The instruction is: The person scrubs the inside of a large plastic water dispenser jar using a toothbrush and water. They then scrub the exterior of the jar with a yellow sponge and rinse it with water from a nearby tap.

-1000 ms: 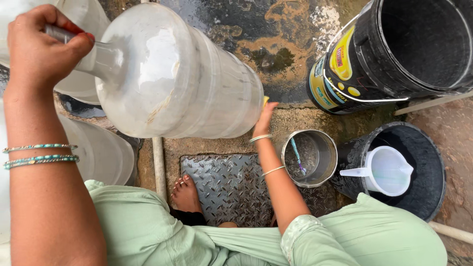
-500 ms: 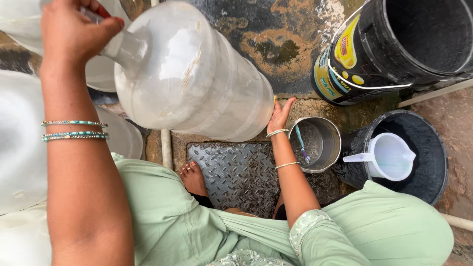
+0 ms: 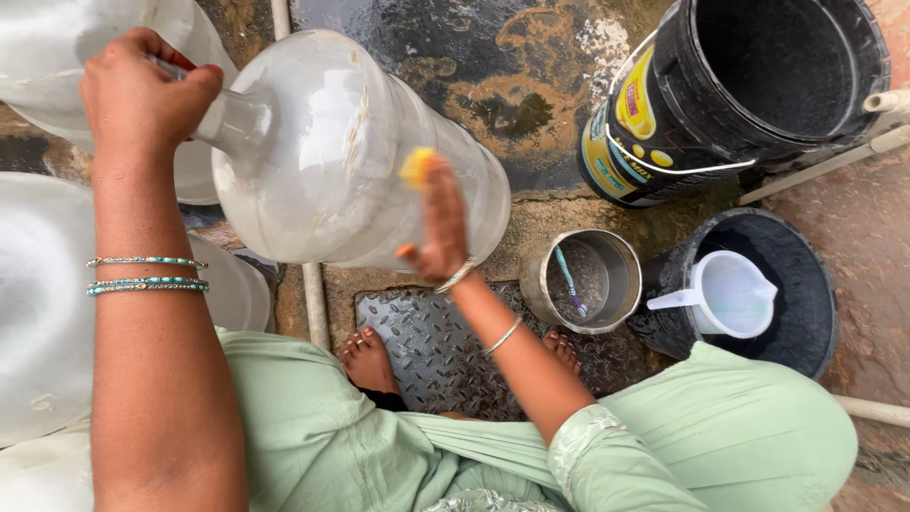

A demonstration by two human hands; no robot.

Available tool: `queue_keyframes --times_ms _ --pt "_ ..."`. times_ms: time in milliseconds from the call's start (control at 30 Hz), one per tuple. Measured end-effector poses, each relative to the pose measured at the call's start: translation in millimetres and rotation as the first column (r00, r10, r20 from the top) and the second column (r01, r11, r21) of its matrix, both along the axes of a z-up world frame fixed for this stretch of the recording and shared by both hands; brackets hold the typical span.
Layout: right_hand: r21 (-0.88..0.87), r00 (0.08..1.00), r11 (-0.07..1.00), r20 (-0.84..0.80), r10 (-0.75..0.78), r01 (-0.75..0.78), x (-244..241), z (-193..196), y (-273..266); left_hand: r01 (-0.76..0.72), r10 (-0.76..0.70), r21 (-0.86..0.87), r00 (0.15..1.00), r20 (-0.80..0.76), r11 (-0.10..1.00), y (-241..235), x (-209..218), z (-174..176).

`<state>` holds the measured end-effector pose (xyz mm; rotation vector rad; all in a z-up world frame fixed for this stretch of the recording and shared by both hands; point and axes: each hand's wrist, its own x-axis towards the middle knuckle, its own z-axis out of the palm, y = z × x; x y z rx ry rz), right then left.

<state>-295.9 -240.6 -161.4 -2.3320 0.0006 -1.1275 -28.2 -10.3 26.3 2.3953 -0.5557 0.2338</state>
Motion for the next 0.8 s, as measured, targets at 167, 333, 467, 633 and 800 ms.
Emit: queue_keyframes --times_ms 167,333,467,633,800 --pt "0.39 0.874 0.856 -0.468 -0.132 0.338 -17 -51 -97 0.081 -0.081 0.0 0.997 0.006 0.997 10 8 0" --pt "0.637 0.96 0.757 -0.094 0.264 -0.146 36 4 -82 0.127 -0.127 0.005 0.991 -0.051 0.992 -11 7 4" --pt "0.653 0.834 0.656 -0.068 0.547 -0.377 98 109 -73 0.176 -0.177 0.032 0.983 0.039 0.984 -20 -1 9" --pt "0.675 0.855 0.653 -0.062 0.514 -0.343 102 150 -51 0.04 -0.037 -0.014 0.979 0.202 0.999 -39 -5 11" --pt "-0.169 0.982 0.968 -0.074 0.175 -0.185 7 66 61 0.025 -0.024 -0.001 0.984 0.177 1.0 -45 -7 7"
